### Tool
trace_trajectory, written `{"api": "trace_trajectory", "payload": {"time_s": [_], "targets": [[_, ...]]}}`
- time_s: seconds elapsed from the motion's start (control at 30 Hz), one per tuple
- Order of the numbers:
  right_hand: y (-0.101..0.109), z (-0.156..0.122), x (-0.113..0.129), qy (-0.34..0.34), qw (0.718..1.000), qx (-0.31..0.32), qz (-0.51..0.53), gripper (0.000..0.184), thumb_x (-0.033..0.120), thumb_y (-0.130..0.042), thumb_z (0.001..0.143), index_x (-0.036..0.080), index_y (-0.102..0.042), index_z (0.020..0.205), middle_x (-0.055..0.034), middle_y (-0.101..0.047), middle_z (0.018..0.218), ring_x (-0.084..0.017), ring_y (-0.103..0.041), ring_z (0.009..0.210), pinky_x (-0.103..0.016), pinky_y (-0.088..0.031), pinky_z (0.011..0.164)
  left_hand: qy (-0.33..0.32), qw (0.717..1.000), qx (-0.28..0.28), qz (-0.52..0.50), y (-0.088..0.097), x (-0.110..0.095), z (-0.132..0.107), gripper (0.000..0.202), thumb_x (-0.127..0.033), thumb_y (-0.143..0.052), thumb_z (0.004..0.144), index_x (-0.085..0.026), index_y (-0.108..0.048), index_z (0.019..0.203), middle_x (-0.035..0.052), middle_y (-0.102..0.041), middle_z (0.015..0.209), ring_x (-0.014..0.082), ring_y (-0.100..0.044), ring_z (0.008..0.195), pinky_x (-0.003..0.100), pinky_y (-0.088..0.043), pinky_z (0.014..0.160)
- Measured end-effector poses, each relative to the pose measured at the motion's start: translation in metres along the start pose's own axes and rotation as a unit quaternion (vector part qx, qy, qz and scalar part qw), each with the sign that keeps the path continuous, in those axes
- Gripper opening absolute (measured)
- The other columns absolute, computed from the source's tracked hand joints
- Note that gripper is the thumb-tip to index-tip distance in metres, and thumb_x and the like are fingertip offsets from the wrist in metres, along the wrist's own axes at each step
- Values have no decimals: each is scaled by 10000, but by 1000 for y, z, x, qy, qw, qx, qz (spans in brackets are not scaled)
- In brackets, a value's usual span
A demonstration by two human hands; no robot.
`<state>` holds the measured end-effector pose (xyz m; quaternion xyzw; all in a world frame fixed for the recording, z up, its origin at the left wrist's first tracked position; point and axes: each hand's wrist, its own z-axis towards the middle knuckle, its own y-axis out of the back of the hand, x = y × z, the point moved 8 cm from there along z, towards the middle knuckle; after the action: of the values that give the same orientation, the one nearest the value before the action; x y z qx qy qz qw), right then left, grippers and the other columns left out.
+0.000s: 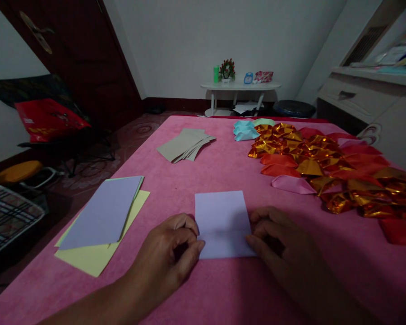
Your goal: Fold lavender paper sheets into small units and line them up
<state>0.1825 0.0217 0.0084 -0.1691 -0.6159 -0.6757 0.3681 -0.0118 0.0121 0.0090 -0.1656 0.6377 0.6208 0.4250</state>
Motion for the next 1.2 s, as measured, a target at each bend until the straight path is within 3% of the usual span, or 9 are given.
{"api": "trace_trajectory", "payload": {"time_s": [0.17, 0.3, 0.47, 0.6, 0.73, 0.83, 0.93, 1.1, 1.2], "targets": [[3, -2, 8, 1, 998, 37, 59, 156, 297, -592, 795, 240, -589, 649, -35, -609, 861, -181, -591, 741, -276, -483, 573, -13, 1000, 1, 8, -1, -1, -1, 237, -182, -530, 820, -162, -525, 584, 22, -560, 712, 117, -534, 650, 230, -425, 570], [10, -7, 17, 36, 995, 43, 79, 102, 367, -611, 787, 269, -638, 782, -53, -626, 950, -221, -612, 853, -301, -514, 648, -23, 1000, -7, 16, 1, -5, 1, 238, -187, -531, 822, -162, -533, 586, 22, -561, 695, 117, -537, 634, 228, -435, 557], [15, -14, 10, 29, 999, -31, 7, 377, 352, -746, 633, 286, -621, 982, -78, -612, 1072, -272, -610, 913, -373, -530, 715, -66, 998, -20, 2, 6, -12, -2, 222, -196, -510, 851, -171, -581, 642, 36, -587, 710, 126, -560, 640, 230, -471, 558], [7, -16, 1, -7, 1000, -9, 8, 240, 255, -718, 657, 285, -635, 880, -56, -600, 1071, -251, -596, 937, -362, -534, 742, -150, 988, -15, 19, 7, -24, -10, 114, -149, -546, 843, -198, -647, 858, 58, -644, 886, 156, -615, 797, 260, -525, 700], [7, -14, 0, -16, 999, 11, 43, 124, 196, -656, 714, 279, -659, 807, -41, -607, 1007, -221, -597, 912, -324, -537, 741, -198, 980, 27, 18, 0, -31, -14, 190, -132, -589, 826, -206, -646, 992, 65, -666, 939, 170, -616, 850, 278, -527, 732], [6, -14, 4, 0, 998, 31, 54, 81, 227, -590, 787, 264, -656, 760, -49, -604, 985, -209, -602, 885, -301, -536, 700, -193, 980, 55, 10, -4, -31, -13, 182, -142, -583, 834, -207, -655, 989, 61, -670, 918, 168, -608, 830, 285, -515, 713], [5, -14, 5, -5, 998, 36, 48, 143, 236, -524, 841, 255, -641, 761, -49, -608, 933, -192, -605, 832, -282, -525, 656, -173, 984, 36, -1, -2, -27, -10, 138, -150, -573, 839, -201, -667, 927, 50, -660, 884, 156, -603, 811, 276, -506, 713], [1, -9, 1, -31, 999, 18, 15, 130, 219, -579, 799, 230, -569, 670, -25, -594, 794, -175, -582, 721, -277, -494, 617, -53, 998, 25, -2, -5, -10, -4, 222, -247, -527, 864, -176, -623, 677, 24, -607, 718, 120, -561, 628, 237, -451, 556], [0, -7, -1, -45, 999, 7, -3, 148, 211, -613, 763, 223, -540, 635, -20, -585, 766, -174, -569, 695, -277, -479, 600, -18, 1000, 22, 6, -7, -7, -2, 273, -284, -526, 862, -171, -585, 620, 15, -588, 680, 116, -546, 605, 239, -433, 552]]}}
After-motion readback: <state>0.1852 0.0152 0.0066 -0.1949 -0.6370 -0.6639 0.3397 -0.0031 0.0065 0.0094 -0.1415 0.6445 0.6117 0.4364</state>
